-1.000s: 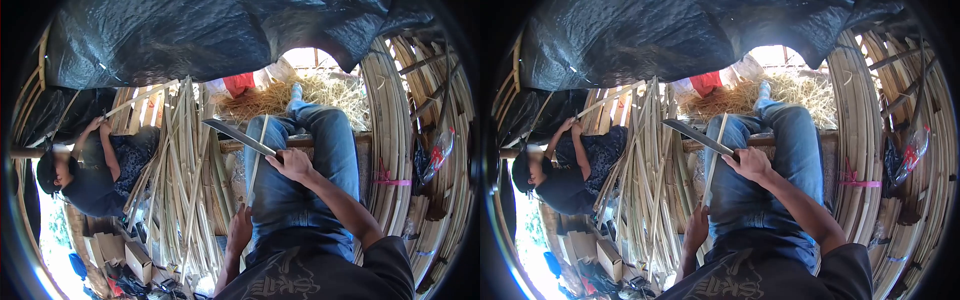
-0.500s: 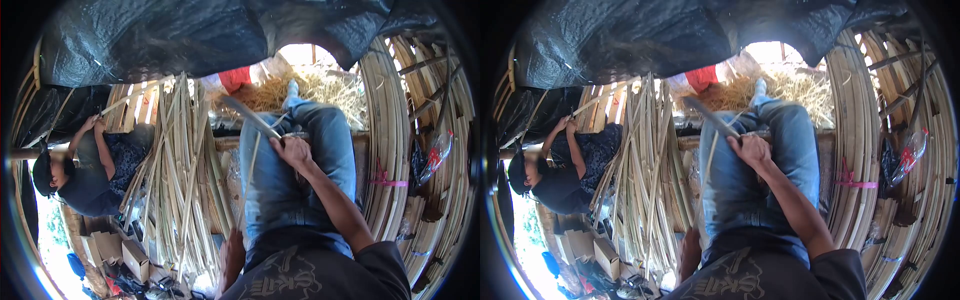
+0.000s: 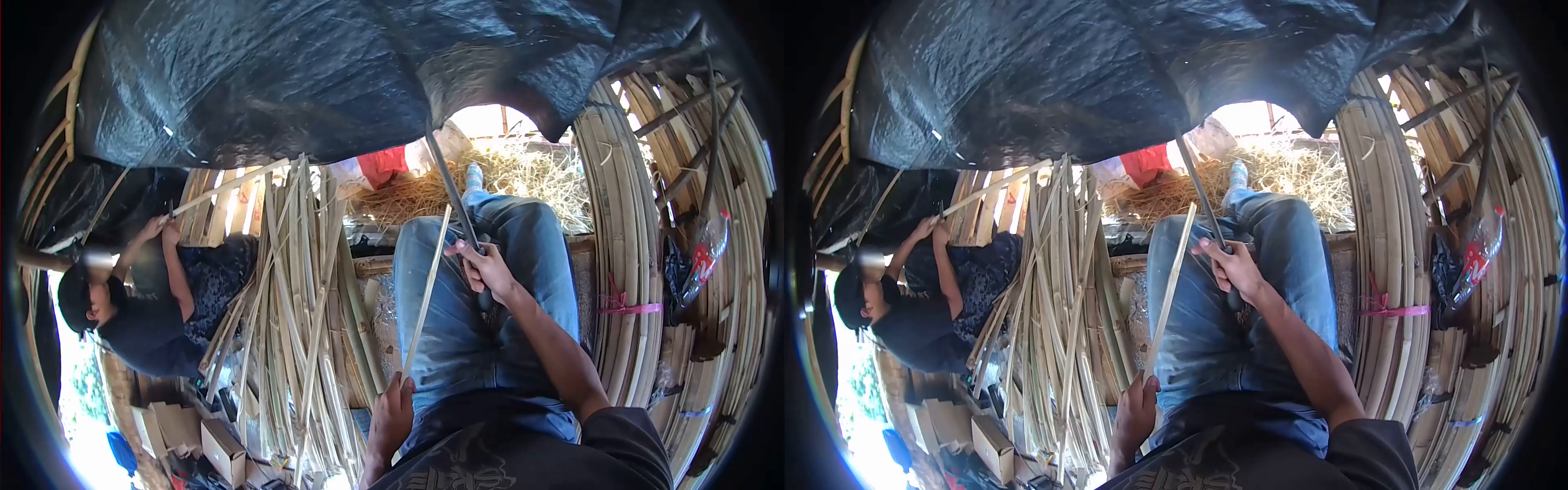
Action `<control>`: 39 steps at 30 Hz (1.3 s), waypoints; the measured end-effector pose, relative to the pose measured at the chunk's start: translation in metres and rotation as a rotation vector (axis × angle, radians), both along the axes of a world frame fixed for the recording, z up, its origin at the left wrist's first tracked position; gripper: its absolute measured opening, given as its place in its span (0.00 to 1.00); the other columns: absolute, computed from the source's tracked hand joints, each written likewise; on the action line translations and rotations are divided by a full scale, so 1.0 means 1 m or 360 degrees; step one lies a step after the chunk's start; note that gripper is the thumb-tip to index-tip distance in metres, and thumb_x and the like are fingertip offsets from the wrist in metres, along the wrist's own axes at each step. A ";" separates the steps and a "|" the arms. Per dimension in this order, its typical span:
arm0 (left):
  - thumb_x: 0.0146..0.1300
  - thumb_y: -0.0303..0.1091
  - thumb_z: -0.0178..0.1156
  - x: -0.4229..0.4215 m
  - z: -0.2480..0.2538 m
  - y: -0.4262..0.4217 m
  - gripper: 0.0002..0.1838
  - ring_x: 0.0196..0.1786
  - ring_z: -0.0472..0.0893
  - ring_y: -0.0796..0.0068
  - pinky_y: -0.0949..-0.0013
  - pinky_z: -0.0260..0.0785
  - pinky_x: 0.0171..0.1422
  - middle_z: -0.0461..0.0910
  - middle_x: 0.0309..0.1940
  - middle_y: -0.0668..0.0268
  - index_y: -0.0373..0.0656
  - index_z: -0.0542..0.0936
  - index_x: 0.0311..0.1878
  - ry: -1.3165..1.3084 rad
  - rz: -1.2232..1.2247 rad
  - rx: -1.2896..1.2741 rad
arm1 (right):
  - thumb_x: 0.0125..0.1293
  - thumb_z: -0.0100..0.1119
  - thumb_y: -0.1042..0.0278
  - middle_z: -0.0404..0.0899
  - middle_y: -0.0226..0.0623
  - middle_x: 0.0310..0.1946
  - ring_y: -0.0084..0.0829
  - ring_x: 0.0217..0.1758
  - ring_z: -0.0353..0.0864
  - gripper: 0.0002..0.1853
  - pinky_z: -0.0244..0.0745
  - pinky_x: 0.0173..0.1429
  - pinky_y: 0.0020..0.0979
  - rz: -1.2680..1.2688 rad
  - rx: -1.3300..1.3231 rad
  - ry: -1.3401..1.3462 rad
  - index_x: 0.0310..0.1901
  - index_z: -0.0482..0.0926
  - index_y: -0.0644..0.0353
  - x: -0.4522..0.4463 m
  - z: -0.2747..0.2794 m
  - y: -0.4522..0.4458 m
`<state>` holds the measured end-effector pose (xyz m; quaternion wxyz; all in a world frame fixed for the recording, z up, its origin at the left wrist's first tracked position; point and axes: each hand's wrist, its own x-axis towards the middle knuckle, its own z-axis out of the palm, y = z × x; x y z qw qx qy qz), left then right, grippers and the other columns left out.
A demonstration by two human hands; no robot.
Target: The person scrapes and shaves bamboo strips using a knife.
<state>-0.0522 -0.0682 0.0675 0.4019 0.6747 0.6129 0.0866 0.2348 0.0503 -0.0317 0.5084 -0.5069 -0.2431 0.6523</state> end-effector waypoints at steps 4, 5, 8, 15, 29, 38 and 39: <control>0.80 0.36 0.50 0.022 0.021 0.008 0.15 0.37 0.83 0.36 0.45 0.72 0.39 0.83 0.30 0.43 0.31 0.76 0.51 0.0081 -0.0004 -0.0016 | 0.74 0.64 0.55 0.61 0.20 0.15 0.14 0.13 0.60 0.17 0.54 0.17 0.23 -0.0202 0.0040 0.0267 0.49 0.84 0.63 0.000 0.034 0.001; 0.80 0.36 0.50 0.024 0.022 0.009 0.14 0.36 0.83 0.36 0.45 0.72 0.37 0.82 0.29 0.44 0.32 0.75 0.50 0.0099 -0.0013 0.0023 | 0.73 0.65 0.56 0.60 0.19 0.15 0.14 0.13 0.60 0.16 0.54 0.16 0.23 -0.0215 0.0078 0.0378 0.48 0.83 0.63 0.001 0.045 0.000; 0.79 0.36 0.50 0.028 0.021 0.009 0.12 0.35 0.83 0.37 0.46 0.71 0.35 0.82 0.27 0.45 0.35 0.75 0.48 0.0091 -0.0082 0.0143 | 0.70 0.69 0.63 0.59 0.19 0.15 0.13 0.13 0.58 0.12 0.52 0.16 0.24 -0.0275 0.0128 0.0513 0.45 0.82 0.63 0.003 0.068 -0.006; 0.80 0.35 0.49 0.037 0.034 0.014 0.11 0.28 0.82 0.44 0.51 0.68 0.32 0.79 0.24 0.49 0.37 0.74 0.44 -0.0014 -0.0185 0.0153 | 0.67 0.72 0.69 0.60 0.20 0.14 0.15 0.10 0.58 0.13 0.50 0.15 0.24 -0.0420 0.0261 0.0724 0.46 0.77 0.62 0.021 0.094 -0.019; 0.81 0.41 0.52 0.043 0.034 0.021 0.17 0.28 0.69 0.84 0.78 0.59 0.34 0.73 0.26 0.69 0.35 0.76 0.56 -0.0686 -0.0152 -0.0926 | 0.65 0.72 0.73 0.61 0.21 0.14 0.15 0.10 0.59 0.14 0.51 0.14 0.24 -0.0559 0.0355 0.0740 0.45 0.74 0.62 0.035 0.101 -0.034; 0.79 0.41 0.57 0.033 0.013 0.027 0.19 0.34 0.75 0.81 0.74 0.69 0.41 0.78 0.32 0.67 0.34 0.76 0.61 -0.0912 -0.0257 -0.1040 | 0.66 0.71 0.72 0.60 0.20 0.15 0.15 0.10 0.59 0.13 0.50 0.14 0.23 -0.0610 0.0326 0.0703 0.44 0.74 0.60 0.028 0.106 -0.037; 0.79 0.41 0.57 0.032 0.007 0.028 0.19 0.34 0.75 0.81 0.74 0.69 0.41 0.78 0.32 0.67 0.34 0.76 0.61 -0.0916 -0.0258 -0.1033 | 0.66 0.71 0.72 0.60 0.20 0.15 0.15 0.10 0.59 0.13 0.50 0.14 0.23 -0.0607 0.0332 0.0701 0.44 0.74 0.60 0.028 0.107 -0.037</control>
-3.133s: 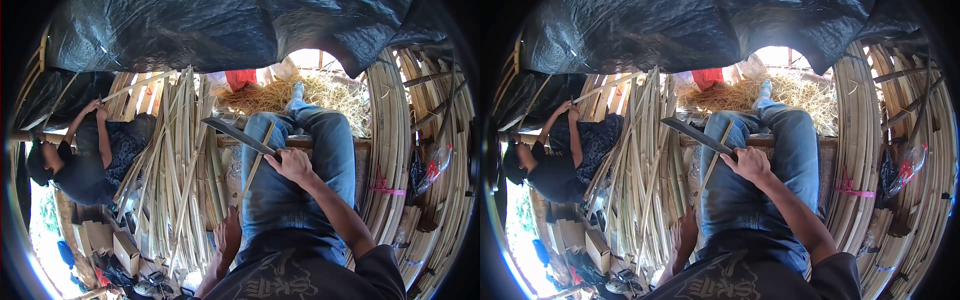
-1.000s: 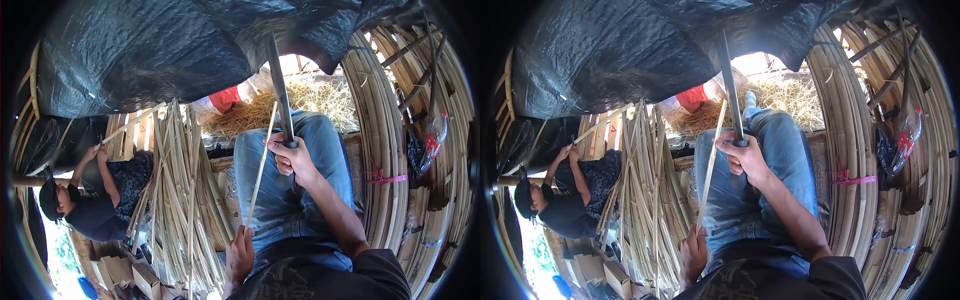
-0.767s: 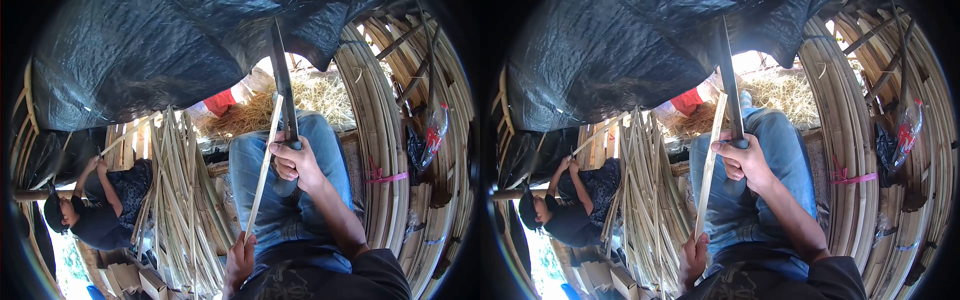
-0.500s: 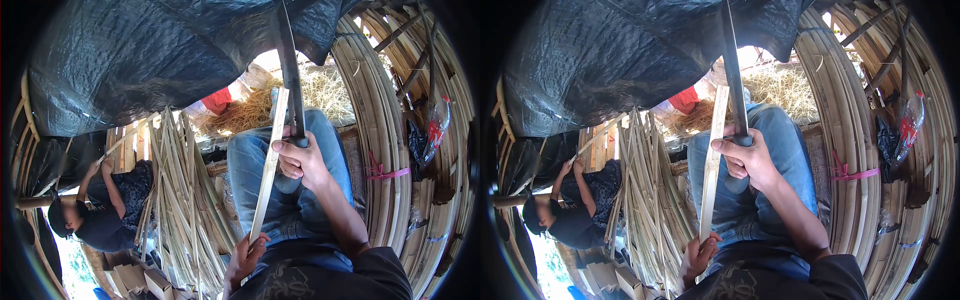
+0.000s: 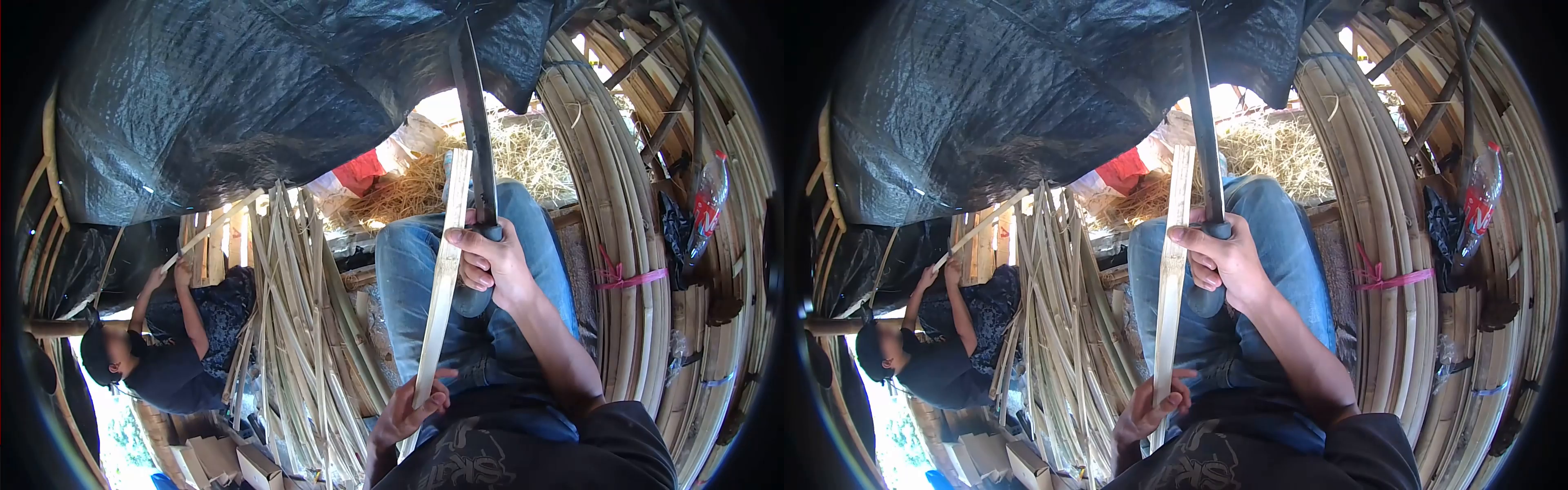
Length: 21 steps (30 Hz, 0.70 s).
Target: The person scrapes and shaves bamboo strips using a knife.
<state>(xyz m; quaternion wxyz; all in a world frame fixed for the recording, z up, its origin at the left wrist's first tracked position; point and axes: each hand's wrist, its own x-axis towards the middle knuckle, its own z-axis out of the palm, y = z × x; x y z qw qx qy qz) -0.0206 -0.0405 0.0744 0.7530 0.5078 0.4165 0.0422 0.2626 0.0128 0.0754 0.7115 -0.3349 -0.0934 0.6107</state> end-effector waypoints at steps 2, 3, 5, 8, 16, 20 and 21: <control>0.77 0.43 0.60 -0.001 -0.010 0.002 0.24 0.35 0.76 0.80 0.74 0.71 0.43 0.79 0.35 0.66 0.34 0.74 0.65 -0.0157 -0.0118 0.0165 | 0.66 0.71 0.71 0.60 0.19 0.15 0.14 0.10 0.58 0.12 0.50 0.14 0.23 0.0029 -0.0035 0.0027 0.41 0.74 0.58 0.001 0.000 0.000; 0.77 0.43 0.60 0.000 -0.013 0.001 0.24 0.35 0.76 0.80 0.74 0.71 0.43 0.79 0.35 0.66 0.34 0.74 0.65 -0.0163 -0.0115 0.0177 | 0.66 0.71 0.71 0.60 0.19 0.15 0.14 0.10 0.58 0.12 0.50 0.14 0.23 0.0032 -0.0023 0.0019 0.41 0.74 0.58 0.001 0.001 0.001; 0.79 0.46 0.56 0.001 -0.016 -0.001 0.25 0.31 0.73 0.81 0.75 0.68 0.39 0.75 0.30 0.69 0.33 0.73 0.65 -0.0366 0.0018 0.0095 | 0.65 0.72 0.72 0.60 0.19 0.15 0.14 0.10 0.58 0.13 0.50 0.14 0.23 0.0030 -0.0025 0.0087 0.38 0.73 0.56 0.002 0.002 0.000; 0.82 0.48 0.50 -0.005 -0.008 0.006 0.25 0.26 0.66 0.83 0.76 0.62 0.33 0.66 0.25 0.74 0.32 0.74 0.62 -0.0301 -0.0009 -0.0292 | 0.71 0.68 0.60 0.60 0.19 0.15 0.14 0.11 0.59 0.13 0.51 0.15 0.23 0.0013 -0.0080 -0.0100 0.38 0.74 0.58 0.000 -0.002 0.001; 0.84 0.44 0.46 0.008 -0.015 0.011 0.19 0.26 0.69 0.81 0.70 0.61 0.30 0.69 0.22 0.70 0.38 0.79 0.47 0.0656 0.0185 0.0932 | 0.72 0.62 0.51 0.73 0.39 0.15 0.30 0.12 0.74 0.22 0.69 0.24 0.38 -0.0198 0.0393 -0.1797 0.30 0.80 0.64 -0.030 -0.038 -0.019; 0.81 0.39 0.50 0.015 -0.018 0.007 0.14 0.31 0.85 0.51 0.54 0.71 0.33 0.82 0.27 0.51 0.36 0.75 0.50 0.0687 0.0281 0.1205 | 0.67 0.64 0.37 0.82 0.42 0.20 0.40 0.21 0.86 0.26 0.77 0.25 0.37 0.0083 0.0288 -0.2863 0.32 0.81 0.57 -0.042 -0.034 -0.040; 0.81 0.39 0.50 0.017 -0.015 0.006 0.13 0.34 0.85 0.45 0.50 0.72 0.35 0.82 0.28 0.48 0.37 0.75 0.50 0.0712 0.0285 0.1251 | 0.67 0.63 0.35 0.82 0.41 0.18 0.40 0.21 0.86 0.28 0.78 0.25 0.38 0.0101 0.0255 -0.3029 0.33 0.81 0.57 -0.042 -0.035 -0.041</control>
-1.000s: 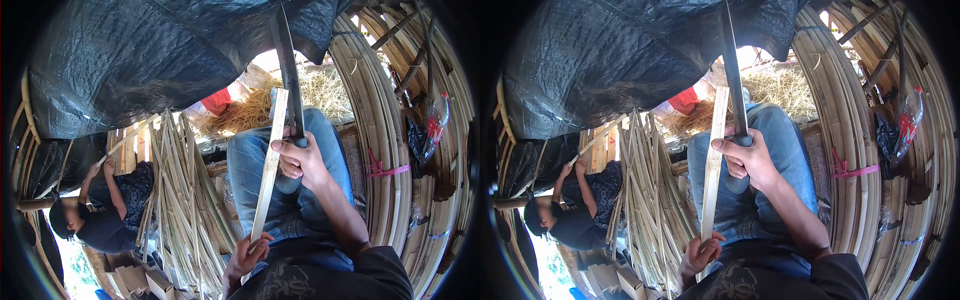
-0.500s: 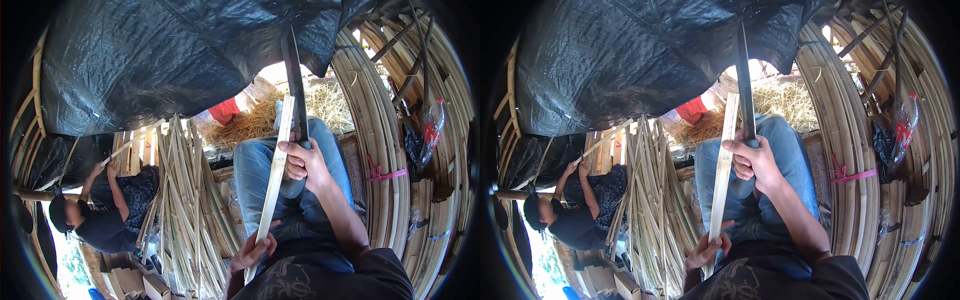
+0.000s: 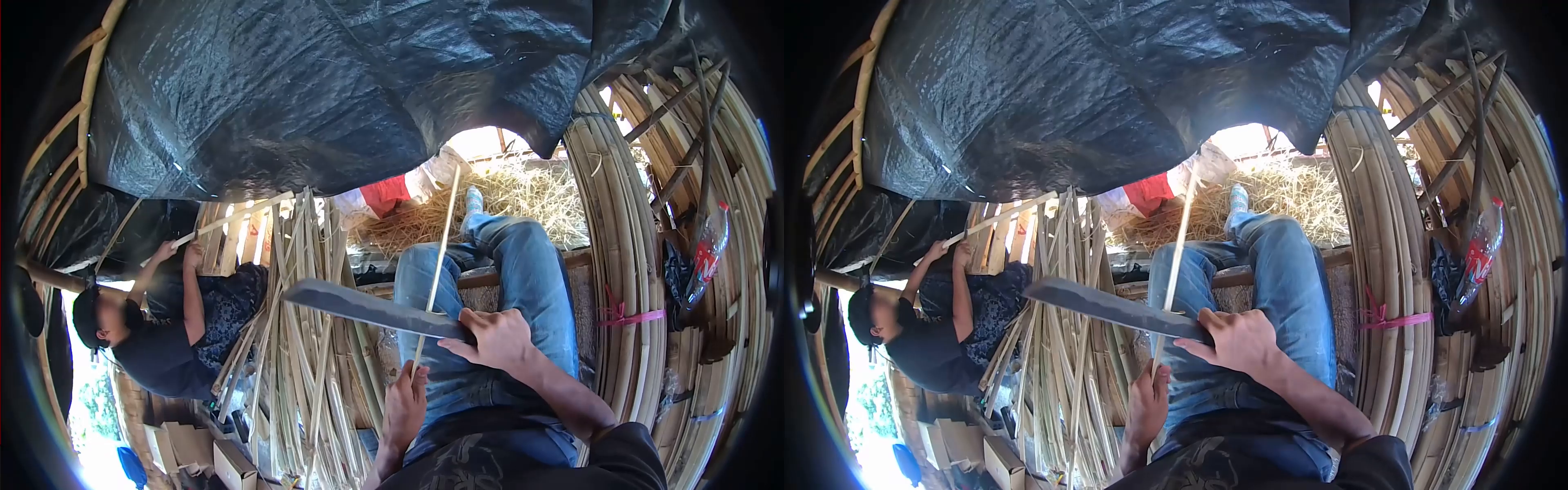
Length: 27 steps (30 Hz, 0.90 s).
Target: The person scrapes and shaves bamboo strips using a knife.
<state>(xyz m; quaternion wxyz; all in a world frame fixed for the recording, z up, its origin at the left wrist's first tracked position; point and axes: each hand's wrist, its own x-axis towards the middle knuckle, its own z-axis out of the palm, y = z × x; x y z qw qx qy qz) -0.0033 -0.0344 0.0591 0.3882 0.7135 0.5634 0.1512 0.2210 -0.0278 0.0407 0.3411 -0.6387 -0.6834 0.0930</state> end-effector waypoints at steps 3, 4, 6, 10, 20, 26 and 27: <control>0.80 0.38 0.51 -0.005 0.005 -0.005 0.12 0.35 0.83 0.38 0.44 0.72 0.35 0.82 0.28 0.44 0.37 0.74 0.50 0.0233 -0.0054 0.0094 | 0.67 0.60 0.31 0.81 0.40 0.17 0.41 0.21 0.86 0.30 0.79 0.24 0.39 -0.0145 0.0008 -0.0207 0.33 0.81 0.57 0.014 -0.001 0.006; 0.80 0.39 0.52 -0.007 0.005 -0.009 0.12 0.33 0.82 0.37 0.43 0.71 0.34 0.80 0.26 0.44 0.38 0.74 0.50 0.0441 -0.0108 0.0128 | 0.68 0.59 0.31 0.82 0.39 0.17 0.40 0.21 0.86 0.30 0.79 0.24 0.40 -0.0263 0.0022 -0.0247 0.34 0.81 0.57 0.023 0.000 0.010; 0.80 0.39 0.52 -0.010 0.004 -0.014 0.13 0.32 0.81 0.36 0.44 0.70 0.33 0.80 0.25 0.44 0.36 0.75 0.50 0.0375 -0.0054 0.0097 | 0.69 0.58 0.32 0.83 0.40 0.18 0.40 0.21 0.87 0.30 0.78 0.23 0.41 -0.0422 0.0016 -0.0139 0.34 0.83 0.58 0.033 -0.002 0.020; 0.79 0.38 0.54 0.000 0.011 -0.007 0.15 0.32 0.81 0.36 0.46 0.68 0.32 0.79 0.25 0.43 0.33 0.76 0.50 0.0398 -0.0054 0.0074 | 0.69 0.58 0.32 0.82 0.42 0.16 0.41 0.21 0.87 0.30 0.79 0.23 0.42 -0.0075 -0.0117 -0.0290 0.36 0.84 0.58 0.022 0.003 0.001; 0.78 0.37 0.54 -0.013 0.004 -0.008 0.15 0.30 0.82 0.38 0.47 0.69 0.31 0.80 0.25 0.43 0.32 0.76 0.51 0.0405 -0.0081 0.0127 | 0.67 0.59 0.32 0.78 0.42 0.13 0.44 0.18 0.84 0.30 0.80 0.22 0.42 0.0010 -0.0125 -0.0265 0.28 0.82 0.56 0.024 -0.007 0.003; 0.78 0.38 0.55 -0.011 0.005 -0.001 0.15 0.28 0.81 0.39 0.47 0.68 0.31 0.79 0.24 0.43 0.32 0.76 0.51 0.0371 -0.0037 0.0157 | 0.65 0.61 0.31 0.77 0.41 0.12 0.43 0.17 0.83 0.30 0.79 0.21 0.41 -0.0147 0.0015 -0.0189 0.30 0.82 0.56 0.022 -0.018 0.013; 0.78 0.38 0.55 -0.011 0.007 -0.004 0.15 0.28 0.81 0.39 0.47 0.67 0.30 0.78 0.24 0.43 0.32 0.76 0.50 0.0385 -0.0043 0.0148 | 0.65 0.61 0.31 0.77 0.40 0.11 0.42 0.17 0.83 0.30 0.78 0.21 0.39 -0.0159 0.0037 -0.0228 0.30 0.82 0.55 0.020 -0.017 0.010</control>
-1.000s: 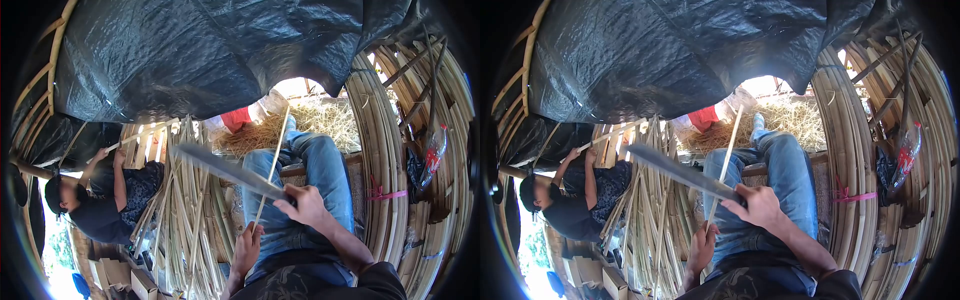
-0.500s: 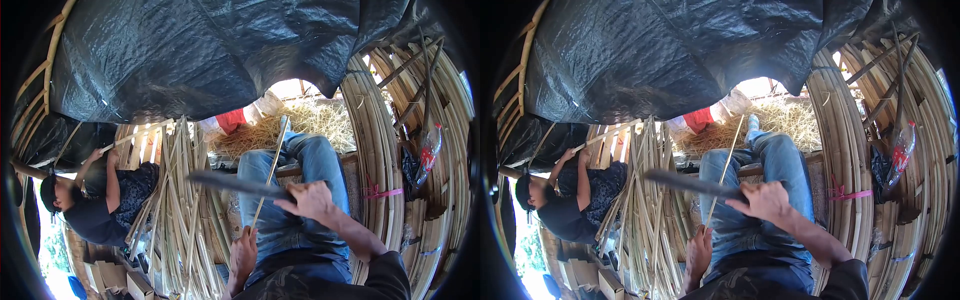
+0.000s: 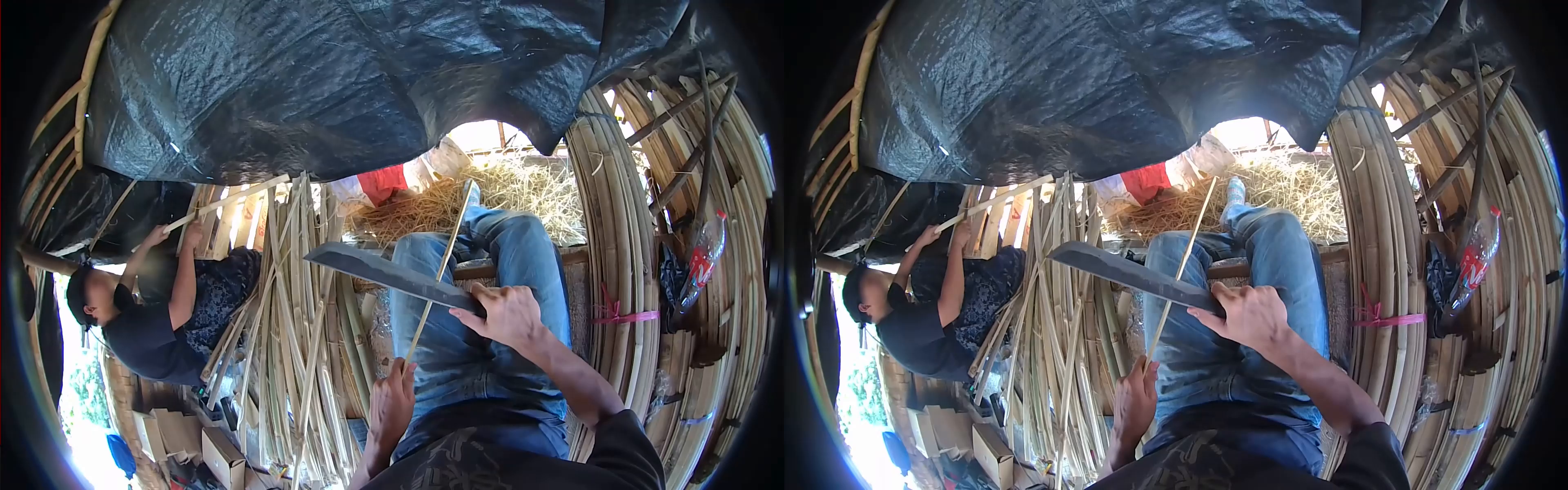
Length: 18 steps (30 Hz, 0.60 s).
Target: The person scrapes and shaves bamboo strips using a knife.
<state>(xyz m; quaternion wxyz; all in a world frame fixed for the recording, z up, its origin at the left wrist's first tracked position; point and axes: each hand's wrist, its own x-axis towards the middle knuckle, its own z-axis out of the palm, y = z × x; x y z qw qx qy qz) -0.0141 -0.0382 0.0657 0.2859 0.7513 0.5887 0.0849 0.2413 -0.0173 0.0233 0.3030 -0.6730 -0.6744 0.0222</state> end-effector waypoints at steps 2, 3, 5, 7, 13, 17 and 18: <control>0.78 0.38 0.55 0.000 -0.001 -0.002 0.15 0.28 0.81 0.39 0.47 0.66 0.30 0.78 0.24 0.43 0.32 0.76 0.49 0.0015 -0.0009 -0.0002 | 0.66 0.61 0.31 0.77 0.39 0.12 0.41 0.17 0.83 0.30 0.77 0.20 0.39 0.0063 -0.0016 -0.0024 0.29 0.81 0.55 -0.007 0.001 -0.006; 0.78 0.38 0.55 0.000 -0.003 -0.003 0.15 0.28 0.81 0.39 0.46 0.66 0.30 0.78 0.24 0.43 0.32 0.77 0.49 -0.0020 -0.0002 -0.0009 | 0.66 0.60 0.30 0.78 0.38 0.12 0.40 0.16 0.83 0.30 0.77 0.20 0.38 0.0122 -0.0045 -0.0049 0.29 0.81 0.55 -0.010 0.002 -0.009; 0.78 0.38 0.55 -0.002 -0.003 -0.004 0.15 0.28 0.81 0.39 0.46 0.66 0.30 0.78 0.24 0.43 0.32 0.77 0.50 -0.0048 -0.0003 -0.0028 | 0.67 0.59 0.30 0.80 0.37 0.15 0.38 0.17 0.84 0.30 0.77 0.20 0.37 0.0219 -0.0100 -0.0044 0.29 0.81 0.55 -0.006 0.002 -0.013; 0.79 0.38 0.54 -0.003 -0.001 -0.007 0.16 0.28 0.80 0.38 0.46 0.66 0.30 0.78 0.24 0.42 0.32 0.77 0.51 -0.0031 -0.0008 -0.0062 | 0.68 0.58 0.30 0.82 0.36 0.17 0.37 0.19 0.85 0.31 0.77 0.20 0.37 0.0023 -0.0046 -0.0104 0.29 0.81 0.55 0.009 0.002 -0.004; 0.80 0.37 0.52 0.005 -0.005 -0.003 0.12 0.26 0.79 0.39 0.46 0.66 0.28 0.75 0.20 0.44 0.37 0.73 0.46 -0.0024 -0.0069 0.0141 | 0.68 0.57 0.29 0.82 0.35 0.17 0.38 0.18 0.86 0.32 0.77 0.19 0.38 0.0150 -0.0114 -0.0097 0.31 0.82 0.57 -0.001 0.001 -0.010; 0.80 0.37 0.52 0.002 0.002 -0.007 0.13 0.25 0.79 0.39 0.45 0.67 0.28 0.75 0.20 0.44 0.35 0.75 0.47 0.0006 -0.0087 0.0058 | 0.68 0.59 0.31 0.79 0.39 0.13 0.38 0.17 0.84 0.31 0.77 0.19 0.38 -0.0143 0.0141 -0.0024 0.33 0.82 0.57 0.018 -0.005 0.011; 0.79 0.37 0.53 -0.001 -0.003 -0.006 0.13 0.25 0.79 0.39 0.45 0.67 0.28 0.76 0.20 0.44 0.35 0.75 0.47 -0.0067 -0.0061 0.0042 | 0.68 0.59 0.31 0.79 0.38 0.14 0.38 0.17 0.84 0.31 0.77 0.19 0.37 -0.0115 0.0071 -0.0056 0.33 0.83 0.57 0.013 -0.004 0.007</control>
